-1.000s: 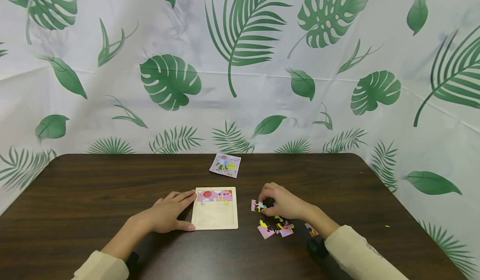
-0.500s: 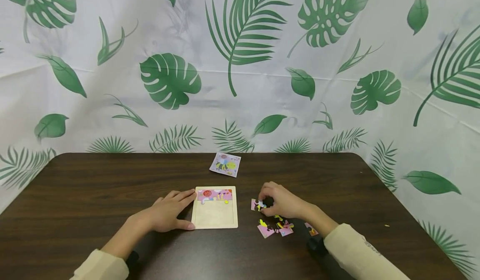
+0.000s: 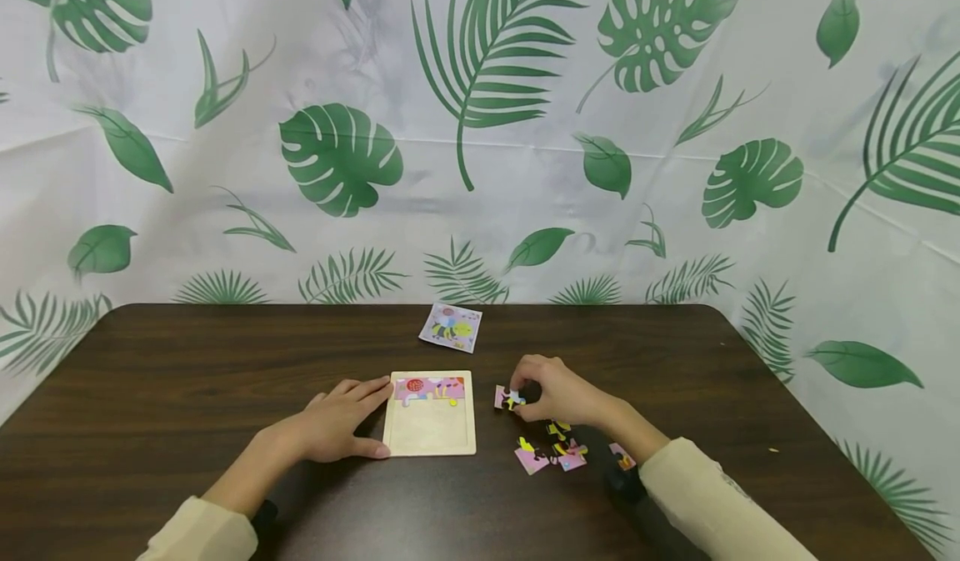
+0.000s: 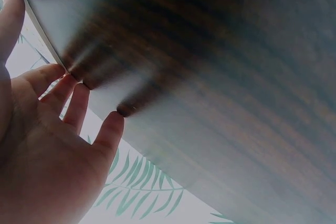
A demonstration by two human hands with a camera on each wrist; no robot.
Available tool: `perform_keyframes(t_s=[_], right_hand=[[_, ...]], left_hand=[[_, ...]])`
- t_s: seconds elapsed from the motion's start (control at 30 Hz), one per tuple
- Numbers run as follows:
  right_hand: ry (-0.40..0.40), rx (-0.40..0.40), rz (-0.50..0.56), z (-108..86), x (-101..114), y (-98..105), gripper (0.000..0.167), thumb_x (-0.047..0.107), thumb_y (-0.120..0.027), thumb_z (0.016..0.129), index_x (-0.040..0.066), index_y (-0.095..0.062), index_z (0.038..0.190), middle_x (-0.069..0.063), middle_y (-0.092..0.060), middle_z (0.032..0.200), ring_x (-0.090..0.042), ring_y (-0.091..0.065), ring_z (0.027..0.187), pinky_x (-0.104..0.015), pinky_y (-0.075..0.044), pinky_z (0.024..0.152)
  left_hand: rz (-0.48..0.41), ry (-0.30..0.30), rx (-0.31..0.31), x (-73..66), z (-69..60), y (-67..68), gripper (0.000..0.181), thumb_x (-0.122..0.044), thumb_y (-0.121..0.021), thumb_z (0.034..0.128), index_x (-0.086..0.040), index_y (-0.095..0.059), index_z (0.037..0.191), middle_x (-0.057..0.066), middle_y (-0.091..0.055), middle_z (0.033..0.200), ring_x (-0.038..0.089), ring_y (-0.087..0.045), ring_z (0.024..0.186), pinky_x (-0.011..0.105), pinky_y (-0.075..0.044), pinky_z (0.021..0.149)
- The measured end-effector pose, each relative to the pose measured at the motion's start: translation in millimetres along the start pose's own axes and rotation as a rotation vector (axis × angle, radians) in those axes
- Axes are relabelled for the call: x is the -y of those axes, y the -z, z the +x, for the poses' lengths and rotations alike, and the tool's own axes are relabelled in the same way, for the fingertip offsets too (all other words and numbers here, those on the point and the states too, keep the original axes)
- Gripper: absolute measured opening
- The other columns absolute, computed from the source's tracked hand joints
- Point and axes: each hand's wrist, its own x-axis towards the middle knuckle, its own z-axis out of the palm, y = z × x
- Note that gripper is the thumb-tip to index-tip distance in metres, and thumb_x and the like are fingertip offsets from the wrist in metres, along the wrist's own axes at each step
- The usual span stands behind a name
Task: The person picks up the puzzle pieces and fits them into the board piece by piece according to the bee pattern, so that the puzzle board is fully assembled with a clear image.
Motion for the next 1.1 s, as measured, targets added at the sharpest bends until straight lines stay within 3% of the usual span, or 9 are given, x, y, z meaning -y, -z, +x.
perform_keyframes(t_s=[0.23, 0.67, 0.93, 1.1], right_hand=[[-0.038, 0.011, 0.022, 15.1, 6.1, 0.7, 0.017, 0.017, -0.07, 0.078, 0.01, -0.063, 0.091, 0.005, -0.056, 0.09, -0.013, -0.051, 0.082, -0.033, -0.043, 0.077], [0.014, 0.024, 0.06, 46.0, 34.6, -11.7, 0.02, 0.015, -0.071, 0.076, 0.006, -0.063, 0.091, 0.001, -0.057, 0.089, -0.015, -0.054, 0.084, -0.028, -0.044, 0.077], [0.052, 0.056, 0.008, 61.6, 55.0, -24.0, 0.02, 0.015, -0.072, 0.073, 0.007, -0.063, 0.088, 0.002, -0.055, 0.081, -0.012, -0.049, 0.078, -0.031, -0.029, 0.074], [0.059, 0.086, -0.011, 69.4, 66.6, -31.4, 0.021, 0.016, -0.073, 0.072, 0.008, -0.063, 0.088, 0.003, -0.053, 0.083, -0.011, -0.047, 0.079, -0.029, -0.027, 0.073]], left_hand=[[0.004, 0.0, 0.002, 0.9, 0.8, -0.8, 0.083, -0.048, -0.065, 0.0785, -0.003, -0.033, 0.141, 0.013, -0.028, 0.146, 0.036, -0.027, 0.126, 0.065, -0.023, 0.09], [0.0, -0.013, -0.003, 0.7, 0.1, -1.0, 0.082, -0.047, -0.064, 0.0794, -0.003, -0.033, 0.14, 0.013, -0.028, 0.145, 0.036, -0.027, 0.126, 0.066, -0.023, 0.089], [0.006, -0.005, 0.0, 1.5, 0.5, -1.8, 0.082, -0.049, -0.064, 0.0789, -0.004, -0.034, 0.141, 0.012, -0.028, 0.145, 0.035, -0.028, 0.126, 0.064, -0.024, 0.089], [0.017, -0.014, -0.01, 1.5, 0.6, -2.2, 0.082, -0.049, -0.064, 0.0788, -0.003, -0.034, 0.14, 0.012, -0.029, 0.145, 0.035, -0.029, 0.125, 0.064, -0.026, 0.088]])
